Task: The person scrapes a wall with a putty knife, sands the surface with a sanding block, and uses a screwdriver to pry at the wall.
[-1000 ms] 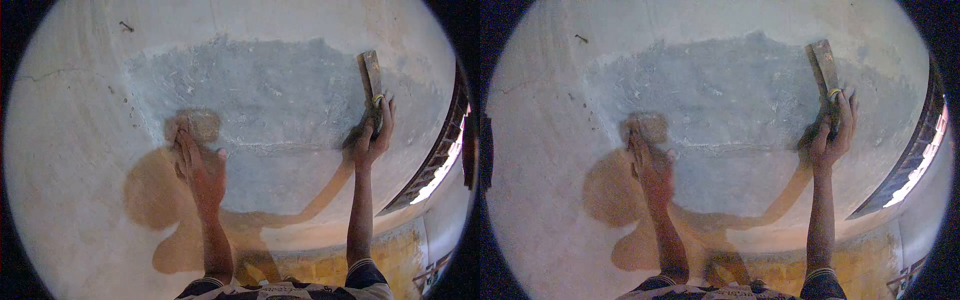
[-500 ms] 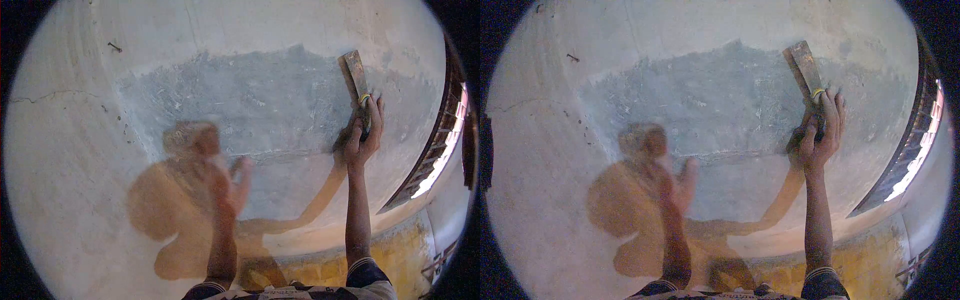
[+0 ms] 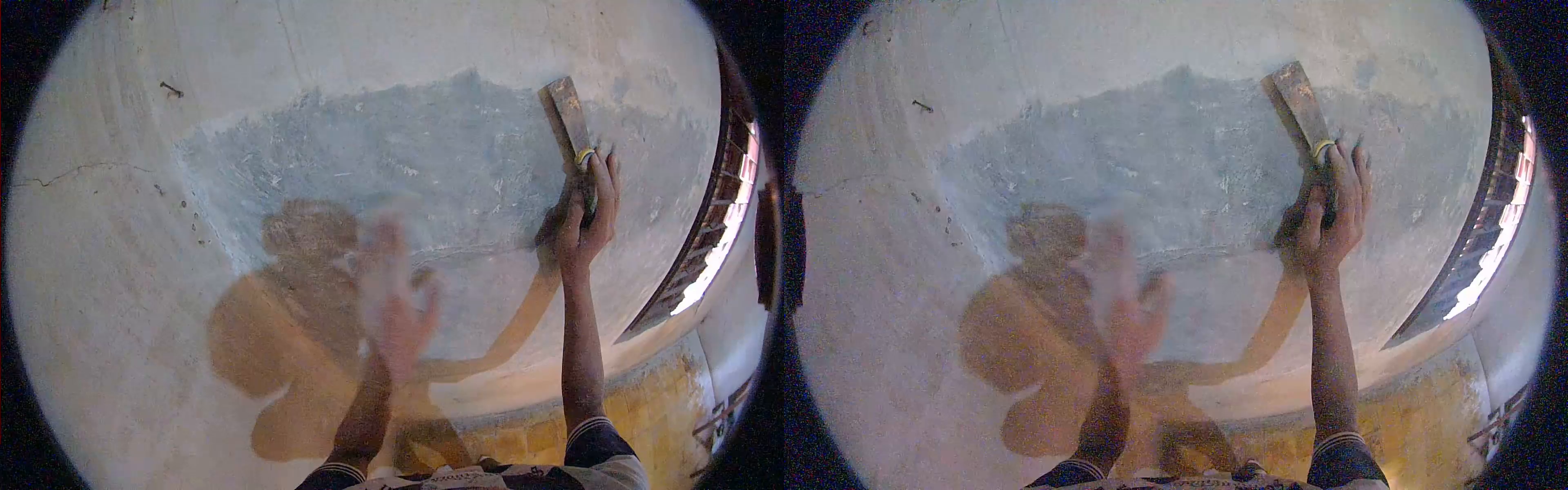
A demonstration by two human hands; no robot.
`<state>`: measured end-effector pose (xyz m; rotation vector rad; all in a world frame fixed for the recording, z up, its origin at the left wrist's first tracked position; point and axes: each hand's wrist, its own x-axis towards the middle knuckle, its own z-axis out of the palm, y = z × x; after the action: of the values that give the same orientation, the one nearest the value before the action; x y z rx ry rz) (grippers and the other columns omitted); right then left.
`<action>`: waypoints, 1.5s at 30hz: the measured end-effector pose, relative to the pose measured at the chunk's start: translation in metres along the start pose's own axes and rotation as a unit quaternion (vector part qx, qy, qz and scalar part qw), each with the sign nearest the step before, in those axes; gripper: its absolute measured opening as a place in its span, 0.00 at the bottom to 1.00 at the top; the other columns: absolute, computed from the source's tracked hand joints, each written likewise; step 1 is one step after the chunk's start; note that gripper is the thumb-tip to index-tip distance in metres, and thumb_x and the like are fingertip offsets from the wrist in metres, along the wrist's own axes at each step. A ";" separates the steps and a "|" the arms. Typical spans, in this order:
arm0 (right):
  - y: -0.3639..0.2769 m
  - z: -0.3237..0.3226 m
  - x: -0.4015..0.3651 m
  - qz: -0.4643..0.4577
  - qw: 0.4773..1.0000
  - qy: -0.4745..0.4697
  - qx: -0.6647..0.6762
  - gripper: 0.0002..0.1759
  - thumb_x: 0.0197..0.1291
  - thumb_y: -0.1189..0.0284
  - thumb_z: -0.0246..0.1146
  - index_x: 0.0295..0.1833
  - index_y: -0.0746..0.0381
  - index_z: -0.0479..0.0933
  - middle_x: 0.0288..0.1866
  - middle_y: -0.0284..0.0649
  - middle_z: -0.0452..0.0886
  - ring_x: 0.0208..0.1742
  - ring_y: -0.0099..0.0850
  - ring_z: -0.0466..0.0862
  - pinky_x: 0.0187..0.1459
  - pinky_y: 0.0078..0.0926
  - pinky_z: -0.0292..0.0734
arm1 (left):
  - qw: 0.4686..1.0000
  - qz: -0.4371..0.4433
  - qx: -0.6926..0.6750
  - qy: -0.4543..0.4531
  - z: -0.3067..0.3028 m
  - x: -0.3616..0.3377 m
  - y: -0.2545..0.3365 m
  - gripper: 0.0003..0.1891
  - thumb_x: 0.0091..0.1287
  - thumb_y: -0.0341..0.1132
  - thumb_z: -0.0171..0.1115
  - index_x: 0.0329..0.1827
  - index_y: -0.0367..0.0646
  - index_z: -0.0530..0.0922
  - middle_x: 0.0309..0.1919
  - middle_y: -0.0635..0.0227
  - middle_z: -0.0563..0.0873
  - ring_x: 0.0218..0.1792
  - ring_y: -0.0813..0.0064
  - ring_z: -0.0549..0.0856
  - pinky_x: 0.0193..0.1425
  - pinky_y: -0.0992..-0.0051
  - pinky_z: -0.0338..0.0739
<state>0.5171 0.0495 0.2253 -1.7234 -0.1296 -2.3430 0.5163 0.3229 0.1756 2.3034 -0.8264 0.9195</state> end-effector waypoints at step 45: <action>0.017 -0.021 -0.001 0.083 0.986 -0.010 0.142 0.24 0.69 0.69 0.59 0.67 0.66 0.77 0.67 0.54 0.81 0.74 0.53 0.75 0.75 0.53 0.64 | 0.999 0.021 0.026 -0.016 0.060 0.015 0.116 0.47 0.68 0.52 0.61 0.84 0.37 0.52 0.84 0.51 0.55 0.83 0.39 0.50 0.76 0.24 0.28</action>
<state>0.5021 0.0292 0.2169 -1.5569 -0.2978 -2.0739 0.4695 0.2008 0.1761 2.3591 -0.8777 0.9364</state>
